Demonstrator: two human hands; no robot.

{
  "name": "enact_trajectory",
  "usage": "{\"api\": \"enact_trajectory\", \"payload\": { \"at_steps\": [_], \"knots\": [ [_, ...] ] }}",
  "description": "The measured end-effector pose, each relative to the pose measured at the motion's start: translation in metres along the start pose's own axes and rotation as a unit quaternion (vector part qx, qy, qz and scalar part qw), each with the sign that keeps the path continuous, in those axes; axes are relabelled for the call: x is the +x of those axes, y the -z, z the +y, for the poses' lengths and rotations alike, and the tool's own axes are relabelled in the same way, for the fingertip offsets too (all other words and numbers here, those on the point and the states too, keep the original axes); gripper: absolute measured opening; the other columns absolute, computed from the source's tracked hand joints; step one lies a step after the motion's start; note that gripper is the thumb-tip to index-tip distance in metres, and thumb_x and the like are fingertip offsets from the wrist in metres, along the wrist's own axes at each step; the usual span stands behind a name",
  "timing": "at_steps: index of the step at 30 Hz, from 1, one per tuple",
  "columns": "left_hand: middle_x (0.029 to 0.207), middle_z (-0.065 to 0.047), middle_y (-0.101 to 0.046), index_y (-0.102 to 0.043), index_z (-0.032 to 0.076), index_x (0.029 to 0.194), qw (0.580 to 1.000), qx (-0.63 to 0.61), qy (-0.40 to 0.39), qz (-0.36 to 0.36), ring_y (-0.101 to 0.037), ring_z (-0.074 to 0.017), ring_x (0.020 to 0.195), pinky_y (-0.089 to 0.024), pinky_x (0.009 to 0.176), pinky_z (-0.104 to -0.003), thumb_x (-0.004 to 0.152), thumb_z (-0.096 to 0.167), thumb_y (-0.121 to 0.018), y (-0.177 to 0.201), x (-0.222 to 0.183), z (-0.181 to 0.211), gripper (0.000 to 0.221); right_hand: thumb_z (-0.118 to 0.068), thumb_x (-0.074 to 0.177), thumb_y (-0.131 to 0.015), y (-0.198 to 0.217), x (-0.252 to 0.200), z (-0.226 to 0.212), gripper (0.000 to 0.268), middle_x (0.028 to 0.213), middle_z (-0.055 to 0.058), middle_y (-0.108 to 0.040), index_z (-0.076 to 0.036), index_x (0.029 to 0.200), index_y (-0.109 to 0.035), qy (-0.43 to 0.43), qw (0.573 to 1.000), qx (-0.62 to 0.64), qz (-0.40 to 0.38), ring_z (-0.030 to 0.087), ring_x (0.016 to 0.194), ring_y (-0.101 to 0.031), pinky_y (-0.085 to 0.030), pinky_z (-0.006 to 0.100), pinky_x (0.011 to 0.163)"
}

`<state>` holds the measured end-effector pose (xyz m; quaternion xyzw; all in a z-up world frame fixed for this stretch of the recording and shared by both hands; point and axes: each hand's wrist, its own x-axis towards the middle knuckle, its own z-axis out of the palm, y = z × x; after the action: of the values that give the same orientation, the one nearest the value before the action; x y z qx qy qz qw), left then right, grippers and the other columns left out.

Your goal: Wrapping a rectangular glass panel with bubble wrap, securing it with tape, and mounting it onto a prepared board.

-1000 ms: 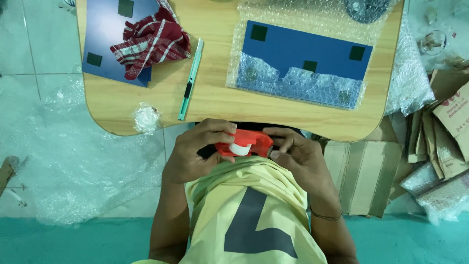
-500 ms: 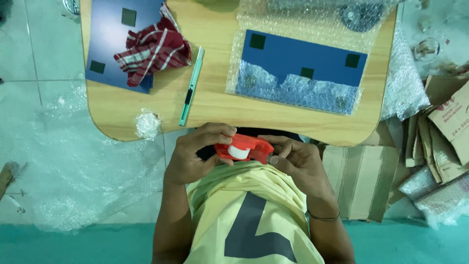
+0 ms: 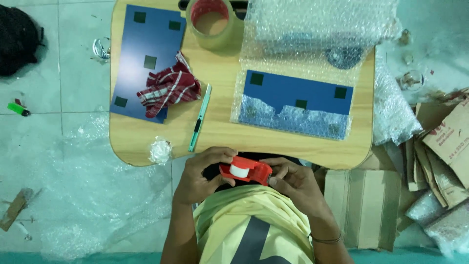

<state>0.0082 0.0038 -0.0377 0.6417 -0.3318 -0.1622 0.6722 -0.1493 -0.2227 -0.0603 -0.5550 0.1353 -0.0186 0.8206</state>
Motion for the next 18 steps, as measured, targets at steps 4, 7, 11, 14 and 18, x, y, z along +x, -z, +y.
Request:
{"api": "enact_trajectory", "payload": {
  "at_steps": [4,7,11,14,18],
  "knots": [
    [0.121,-0.01,-0.071,-0.065,0.005,0.111,0.999,-0.005,0.05,-0.016,-0.073,-0.026,0.107,-0.06,0.096,-0.036,0.068,0.001,-0.089,0.002,-0.002,0.009,0.05,0.003,0.083,-0.073,-0.015,0.003,-0.027,0.018,0.132,0.026,-0.07,-0.001,0.068,-0.064,-0.103,0.994,-0.001,0.045,0.026,0.095,-0.073,-0.061,0.032,0.076],
    [0.123,-0.01,-0.069,-0.064,0.007,0.114,0.997,-0.043,0.057,-0.024,-0.071,-0.0254,0.109,-0.064,0.091,-0.035,0.069,-0.007,-0.086,0.003,-0.002,0.006,0.053,0.003,0.081,-0.075,-0.015,0.004,-0.027,0.019,0.129,0.026,-0.072,-0.002,0.066,-0.064,-0.112,0.992,-0.013,0.057,0.028,0.098,-0.074,-0.063,0.035,0.079],
    [0.123,-0.01,-0.069,-0.065,0.007,0.115,0.997,-0.052,0.059,-0.028,-0.071,-0.0262,0.11,-0.067,0.089,-0.034,0.071,0.0,-0.087,0.003,-0.003,0.003,0.049,0.0,0.082,-0.077,-0.006,0.004,-0.014,0.014,0.122,0.023,-0.071,-0.003,0.071,-0.069,-0.075,0.997,0.01,0.021,0.027,0.097,-0.07,-0.06,0.038,0.081],
    [0.12,-0.008,-0.071,-0.066,0.008,0.115,0.997,-0.039,0.061,-0.023,-0.073,-0.0256,0.109,-0.064,0.097,-0.036,0.066,-0.001,-0.09,0.003,-0.004,0.003,0.054,-0.002,0.083,-0.078,-0.004,0.003,-0.01,0.013,0.118,0.021,-0.071,-0.004,0.073,-0.07,-0.062,0.998,0.009,0.007,0.026,0.094,-0.069,-0.059,0.038,0.08],
    [0.124,-0.011,-0.066,-0.065,0.007,0.117,0.991,-0.106,0.069,-0.036,-0.07,-0.0277,0.112,-0.072,0.074,-0.029,0.079,-0.004,-0.082,0.002,-0.003,0.002,0.044,-0.001,0.084,-0.078,0.0,0.003,-0.006,0.013,0.113,0.018,-0.068,-0.004,0.074,-0.07,-0.057,0.998,0.026,-0.007,0.025,0.093,-0.066,-0.057,0.035,0.076]
  ]
}}
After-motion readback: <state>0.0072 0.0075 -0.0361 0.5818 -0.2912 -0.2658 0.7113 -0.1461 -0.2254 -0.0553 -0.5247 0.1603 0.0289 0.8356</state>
